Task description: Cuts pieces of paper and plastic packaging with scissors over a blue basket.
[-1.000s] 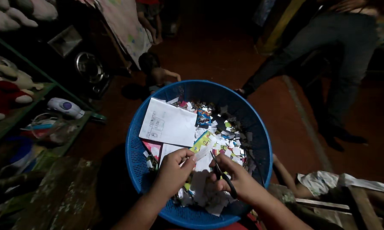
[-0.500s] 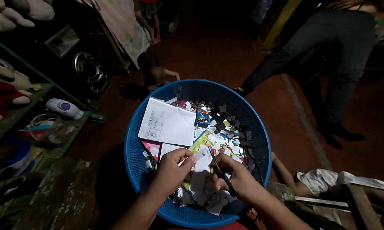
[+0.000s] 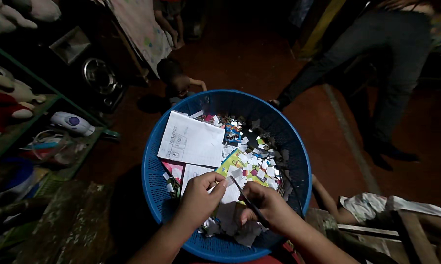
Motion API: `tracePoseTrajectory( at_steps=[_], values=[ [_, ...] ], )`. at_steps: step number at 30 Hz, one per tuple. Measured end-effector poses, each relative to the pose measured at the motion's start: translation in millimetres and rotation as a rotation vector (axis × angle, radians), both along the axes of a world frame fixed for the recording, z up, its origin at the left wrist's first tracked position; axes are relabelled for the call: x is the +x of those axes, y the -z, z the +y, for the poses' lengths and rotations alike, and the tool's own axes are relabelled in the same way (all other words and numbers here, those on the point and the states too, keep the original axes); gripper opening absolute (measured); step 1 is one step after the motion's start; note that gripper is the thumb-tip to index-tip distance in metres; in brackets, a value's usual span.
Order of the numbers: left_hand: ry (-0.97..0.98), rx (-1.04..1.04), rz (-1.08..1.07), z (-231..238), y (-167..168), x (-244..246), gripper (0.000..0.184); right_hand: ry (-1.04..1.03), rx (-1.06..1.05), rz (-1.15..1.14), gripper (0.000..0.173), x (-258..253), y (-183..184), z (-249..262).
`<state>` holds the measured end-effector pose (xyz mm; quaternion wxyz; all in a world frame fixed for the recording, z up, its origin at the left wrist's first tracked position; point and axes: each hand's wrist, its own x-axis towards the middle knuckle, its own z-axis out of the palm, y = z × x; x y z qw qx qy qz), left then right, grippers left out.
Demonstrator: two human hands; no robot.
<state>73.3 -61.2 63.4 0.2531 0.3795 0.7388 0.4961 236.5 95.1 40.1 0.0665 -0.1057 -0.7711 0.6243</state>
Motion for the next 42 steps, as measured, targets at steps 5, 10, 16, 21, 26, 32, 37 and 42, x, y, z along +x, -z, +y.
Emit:
tracePoseTrajectory(
  at_steps=[5, 10, 16, 21, 26, 32, 37, 42],
  values=[
    [0.054, -0.054, -0.007, 0, -2, 4, 0.020, 0.077, 0.047, 0.099, 0.059, -2, 1, -2],
    [0.239, -0.109, 0.001, 2, -5, 19, 0.023, 0.202, 0.080, 0.394, 0.024, -6, 7, -2],
    [0.130, -0.006, 0.022, 0, 2, 11, 0.023, 0.416, -0.055, 0.389, 0.027, -6, 1, -1],
    [0.032, 0.055, -0.041, 0, 1, 4, 0.019, 0.105, 0.088, 0.085, 0.076, -1, 2, 2],
    [-0.034, 0.064, -0.050, 0, 1, 3, 0.018, 0.010, 0.161, 0.035, 0.080, -1, -1, -1],
    [-0.107, 0.078, -0.092, 0, 0, 2, 0.016, -0.019, 0.183, 0.012, 0.083, -1, 1, -1],
    [-0.052, 0.057, -0.085, 0, 0, 5, 0.016, -0.013, 0.139, 0.014, 0.070, -2, 1, -2],
    [-0.042, 0.064, -0.061, 1, 1, 7, 0.016, 0.105, 0.034, 0.048, 0.046, -1, -1, -3]
  ],
)
